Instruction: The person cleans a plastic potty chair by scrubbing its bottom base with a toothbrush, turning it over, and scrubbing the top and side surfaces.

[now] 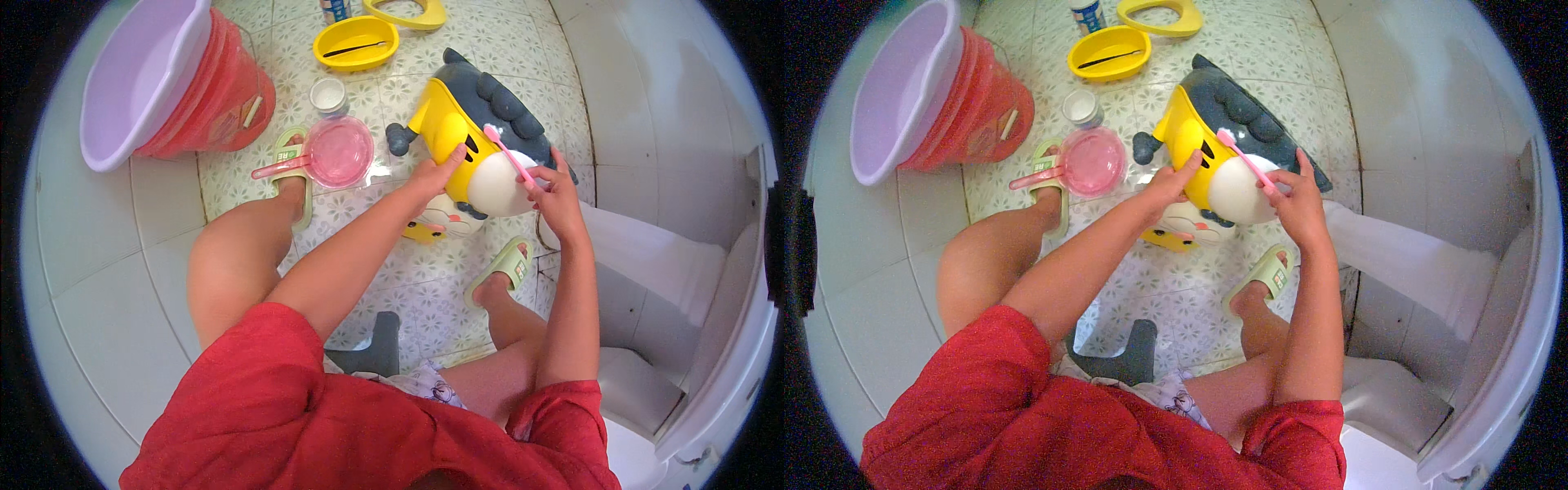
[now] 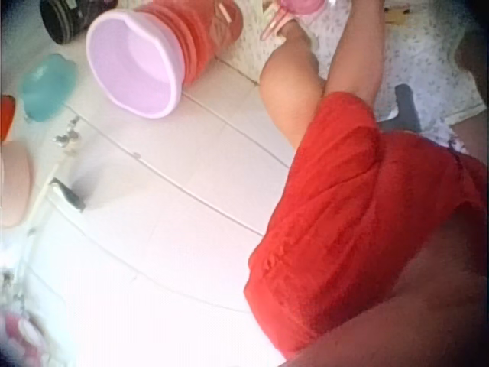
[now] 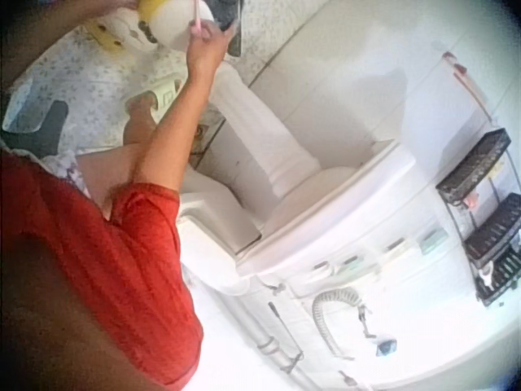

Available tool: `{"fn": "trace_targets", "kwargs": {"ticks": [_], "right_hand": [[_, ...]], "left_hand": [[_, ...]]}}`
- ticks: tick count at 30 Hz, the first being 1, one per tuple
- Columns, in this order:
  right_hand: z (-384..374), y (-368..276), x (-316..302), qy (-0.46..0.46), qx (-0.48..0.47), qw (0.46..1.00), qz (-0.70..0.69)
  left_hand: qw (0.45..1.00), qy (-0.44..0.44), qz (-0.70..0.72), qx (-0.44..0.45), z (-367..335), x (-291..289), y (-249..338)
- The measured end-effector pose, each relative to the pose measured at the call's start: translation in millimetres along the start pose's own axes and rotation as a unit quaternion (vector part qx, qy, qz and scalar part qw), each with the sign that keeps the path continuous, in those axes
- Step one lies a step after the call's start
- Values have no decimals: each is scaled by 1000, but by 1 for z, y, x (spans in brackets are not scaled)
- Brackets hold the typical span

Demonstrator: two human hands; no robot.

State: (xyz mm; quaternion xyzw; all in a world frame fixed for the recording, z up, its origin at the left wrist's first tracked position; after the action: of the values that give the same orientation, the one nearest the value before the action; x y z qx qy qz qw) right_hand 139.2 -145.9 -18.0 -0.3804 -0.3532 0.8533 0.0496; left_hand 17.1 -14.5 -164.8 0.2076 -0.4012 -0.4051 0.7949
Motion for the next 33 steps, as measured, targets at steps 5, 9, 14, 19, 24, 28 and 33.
{"fn": "trace_targets", "kwargs": {"ticks": [5, 9, 14, 19, 24, 28, 33], "right_hand": [[-3, 20, -20, 21, -16, 999, -21], [-10, 19, -32, 46, -52, 998, 2], [-16, 38, -47, 42, -41, 993, -98], [-11, 36, -51, 62, -49, 982, -170], [7, 27, -57, 98, -41, 980, -171], [11, 18, -53, 123, -38, 979, -156], [12, 23, -30, 111, 30, 983, -146]], "left_hand": [[958, 139, -248, -41, -6, -10, 41], [920, 155, -359, -10, -13, 7, 70], [866, 185, -464, -20, -14, 39, 99], [873, 164, -459, -32, -11, 46, 102], [864, 172, -473, 28, -3, 50, 122], [845, 172, -504, 35, -19, 36, 134], [832, 130, -538, 16, -30, 18, 115]]}}
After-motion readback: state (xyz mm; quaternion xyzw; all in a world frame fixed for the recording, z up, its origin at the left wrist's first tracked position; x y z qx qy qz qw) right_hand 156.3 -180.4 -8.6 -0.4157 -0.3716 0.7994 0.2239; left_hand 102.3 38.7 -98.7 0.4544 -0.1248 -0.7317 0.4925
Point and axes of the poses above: each hand's wrist, its own z-axis away from the middle knuckle, its own x-axis out of the palm, y = z × x, the point moved 8 cm from there along -z, towards the middle knuckle, and after that the axes turned 7 degrees about -y, right-handed, at the moved point
